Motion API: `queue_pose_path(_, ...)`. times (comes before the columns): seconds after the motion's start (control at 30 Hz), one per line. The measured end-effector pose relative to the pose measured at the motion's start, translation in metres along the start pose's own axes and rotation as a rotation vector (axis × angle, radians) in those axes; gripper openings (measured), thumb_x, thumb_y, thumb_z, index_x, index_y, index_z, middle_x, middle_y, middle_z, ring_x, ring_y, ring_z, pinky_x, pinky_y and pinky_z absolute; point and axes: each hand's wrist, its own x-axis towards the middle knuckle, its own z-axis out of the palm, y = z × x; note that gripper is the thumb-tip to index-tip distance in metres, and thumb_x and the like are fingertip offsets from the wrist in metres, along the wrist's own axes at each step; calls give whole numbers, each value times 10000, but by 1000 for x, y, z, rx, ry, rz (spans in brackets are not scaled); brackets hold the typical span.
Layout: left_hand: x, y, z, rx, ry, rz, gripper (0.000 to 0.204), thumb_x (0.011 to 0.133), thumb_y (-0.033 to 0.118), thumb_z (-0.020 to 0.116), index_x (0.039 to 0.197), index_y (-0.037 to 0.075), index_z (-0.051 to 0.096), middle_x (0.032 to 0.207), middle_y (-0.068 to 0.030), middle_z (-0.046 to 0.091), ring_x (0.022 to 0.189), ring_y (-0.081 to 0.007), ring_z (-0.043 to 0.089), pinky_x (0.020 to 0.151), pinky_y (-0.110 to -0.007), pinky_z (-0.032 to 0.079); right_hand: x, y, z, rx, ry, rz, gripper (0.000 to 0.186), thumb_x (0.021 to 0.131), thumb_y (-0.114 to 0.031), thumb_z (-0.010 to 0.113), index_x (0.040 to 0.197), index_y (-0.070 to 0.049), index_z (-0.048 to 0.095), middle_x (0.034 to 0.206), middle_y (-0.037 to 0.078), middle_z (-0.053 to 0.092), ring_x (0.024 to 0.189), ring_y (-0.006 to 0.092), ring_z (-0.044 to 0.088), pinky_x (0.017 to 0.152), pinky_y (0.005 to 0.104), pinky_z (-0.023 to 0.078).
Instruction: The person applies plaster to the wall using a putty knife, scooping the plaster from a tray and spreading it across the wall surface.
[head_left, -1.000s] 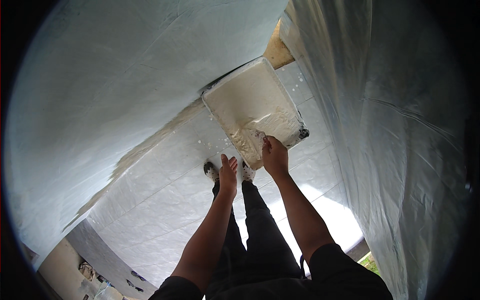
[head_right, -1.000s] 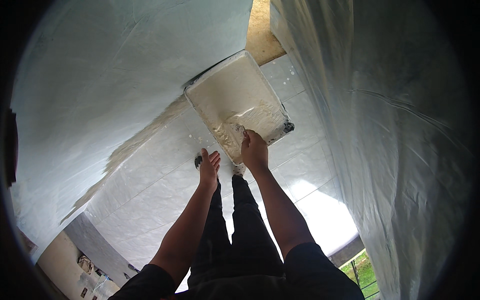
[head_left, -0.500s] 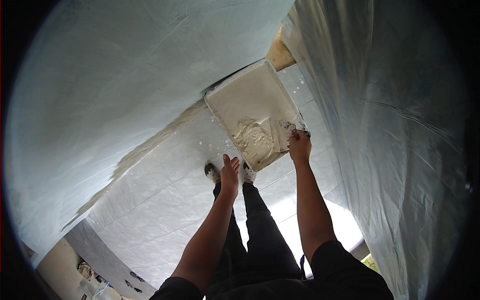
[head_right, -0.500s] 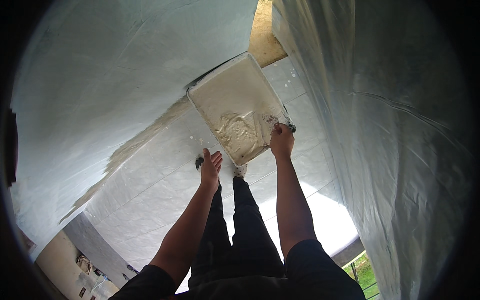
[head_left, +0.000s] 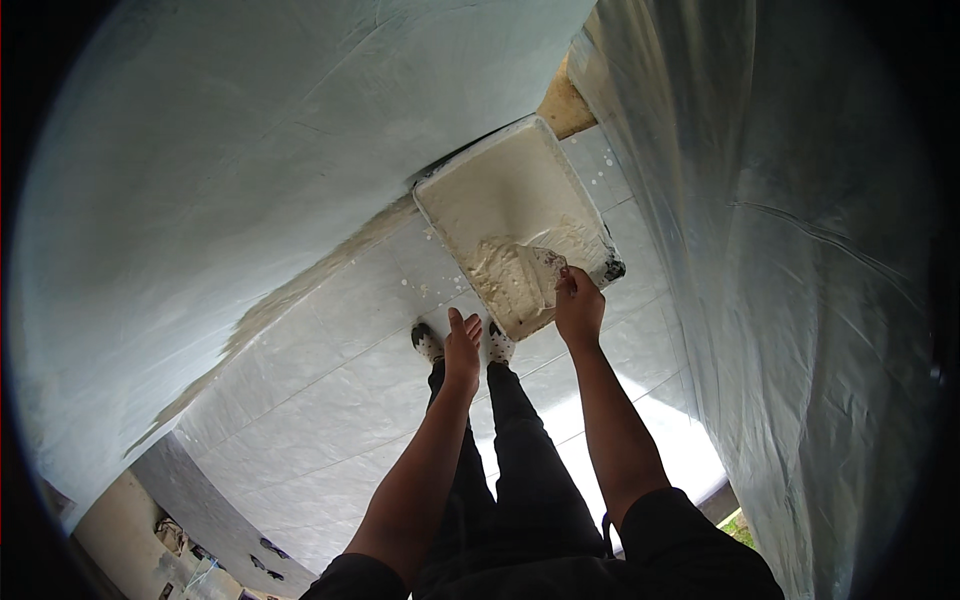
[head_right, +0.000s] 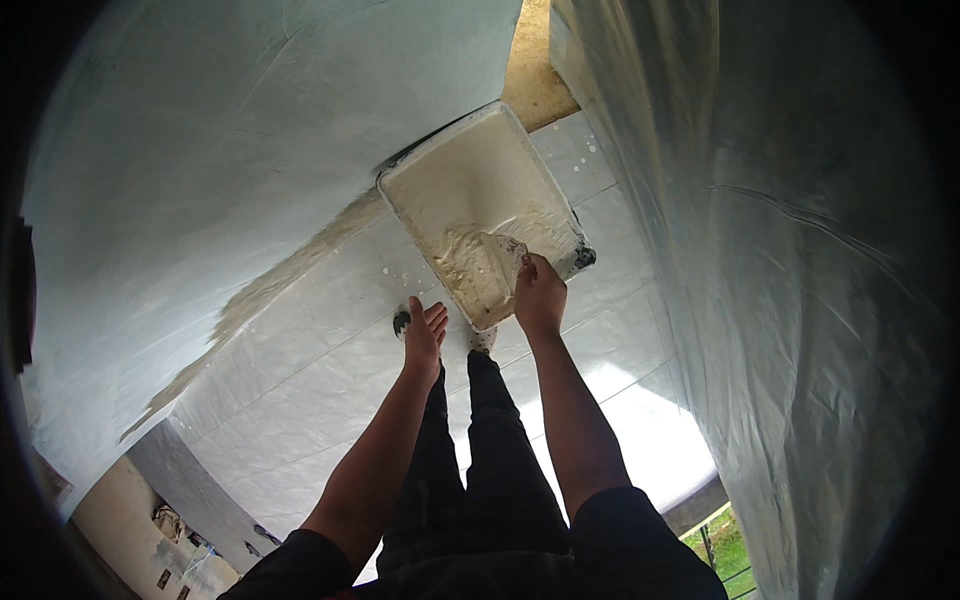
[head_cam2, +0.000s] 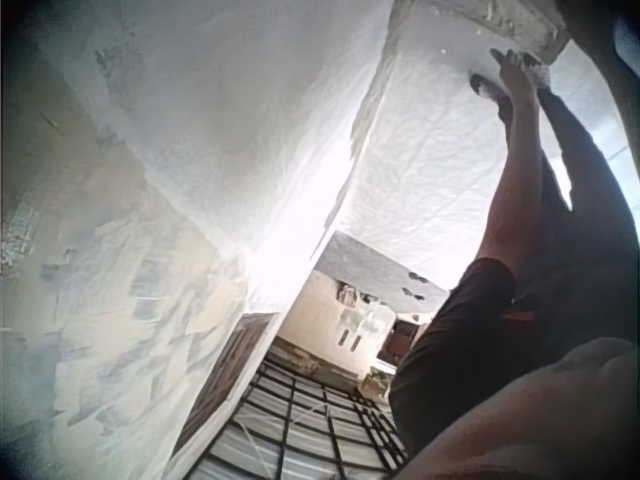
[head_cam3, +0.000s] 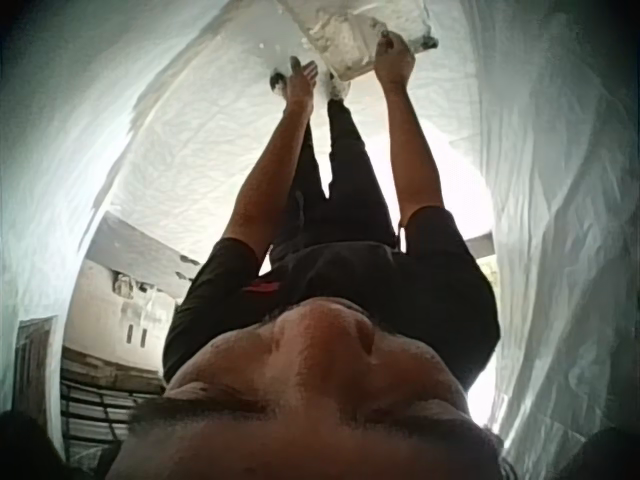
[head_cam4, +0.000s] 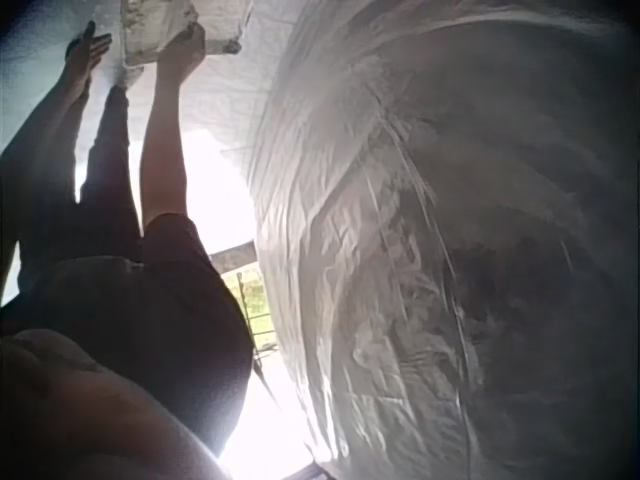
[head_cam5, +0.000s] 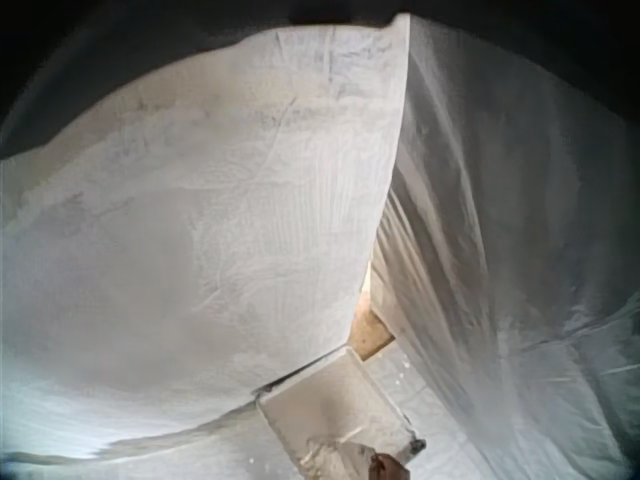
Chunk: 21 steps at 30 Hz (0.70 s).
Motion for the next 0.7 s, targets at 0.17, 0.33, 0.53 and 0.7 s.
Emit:
queue_pose_path(0.17,-1,3,5,-11,0,2,919,955,702,245,1374,-91,443,1438,-242,451,1362,-329,415,1143,-413,265,29,15,-26,248,-26,145,191,896,-102,596,1046,-2,658,851,112,697,794,197,687,720,334,532)
queue_pose_path(0.33,1,0,3,1,-10,-1,927,948,714,234,1379,-79,445,1433,-235,457,1365,-316,412,1152,-420,253,29,14,-32,321,-2,13,212,900,-110,602,1077,-1,643,882,124,689,810,193,682,732,332,530)
queue_pose_path(0.53,1,-2,3,-24,-82,-44,946,936,736,202,1388,-59,445,1441,-232,449,1380,-308,391,1166,-425,227,10,-4,-15,-24,-272,-211,212,896,-97,578,1076,2,630,982,205,682,958,346,669,819,402,520)
queue_pose_path(0.7,3,-7,4,-31,-100,-70,961,933,740,214,1384,-79,439,1437,-229,455,1371,-310,409,1154,-419,259,6,5,16,-103,-252,-99,179,891,-113,595,1031,-8,631,866,209,673,839,362,671,726,391,520)
